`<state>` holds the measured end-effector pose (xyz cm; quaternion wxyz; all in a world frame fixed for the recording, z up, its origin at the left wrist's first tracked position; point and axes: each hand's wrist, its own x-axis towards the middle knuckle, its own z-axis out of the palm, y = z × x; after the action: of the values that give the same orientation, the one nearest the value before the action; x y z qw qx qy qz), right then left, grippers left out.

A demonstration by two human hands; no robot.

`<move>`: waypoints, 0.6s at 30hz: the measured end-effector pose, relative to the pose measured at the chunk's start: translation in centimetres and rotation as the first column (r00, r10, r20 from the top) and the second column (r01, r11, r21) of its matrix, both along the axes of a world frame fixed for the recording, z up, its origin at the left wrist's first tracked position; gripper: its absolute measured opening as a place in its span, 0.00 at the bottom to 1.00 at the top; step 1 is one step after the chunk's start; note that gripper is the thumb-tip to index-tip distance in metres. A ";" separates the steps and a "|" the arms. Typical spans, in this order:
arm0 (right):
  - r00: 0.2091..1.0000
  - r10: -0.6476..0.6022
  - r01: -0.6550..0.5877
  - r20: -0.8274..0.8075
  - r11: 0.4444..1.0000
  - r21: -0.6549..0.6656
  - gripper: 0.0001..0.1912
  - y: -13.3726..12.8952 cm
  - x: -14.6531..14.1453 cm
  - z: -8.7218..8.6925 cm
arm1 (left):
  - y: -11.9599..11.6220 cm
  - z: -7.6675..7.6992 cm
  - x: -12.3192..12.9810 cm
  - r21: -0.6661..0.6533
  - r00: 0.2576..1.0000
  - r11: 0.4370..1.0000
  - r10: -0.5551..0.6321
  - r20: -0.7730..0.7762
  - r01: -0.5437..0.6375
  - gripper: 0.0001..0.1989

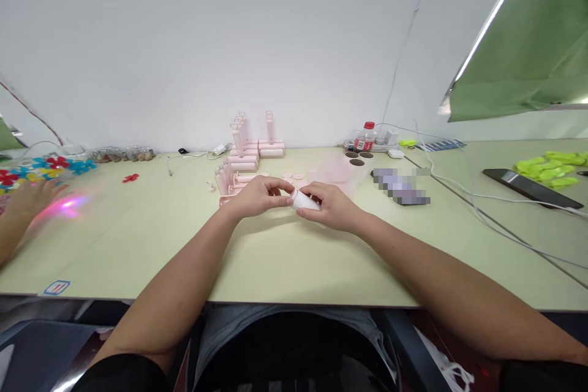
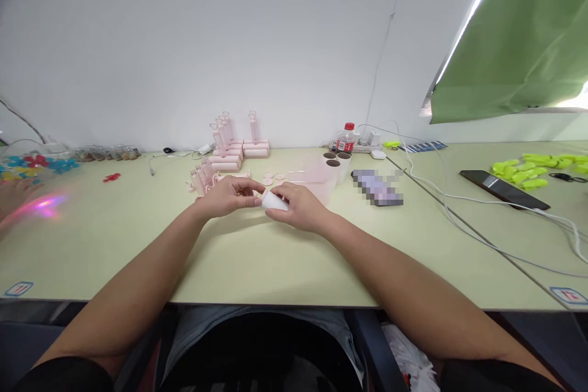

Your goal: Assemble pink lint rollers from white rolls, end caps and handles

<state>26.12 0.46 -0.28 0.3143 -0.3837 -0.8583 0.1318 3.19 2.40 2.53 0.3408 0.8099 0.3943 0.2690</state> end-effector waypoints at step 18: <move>0.980 -0.150 0.150 -0.134 0.989 -0.015 0.11 0.0 -0.2 0.3 | -0.7 -1.1 1.6 0.303 0.833 0.807 0.369 0.412 -0.507 0.39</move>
<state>25.94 0.47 0.01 0.3797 -0.4382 -0.8035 0.1353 4.76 1.70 1.48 0.1569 0.6894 0.4459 0.5489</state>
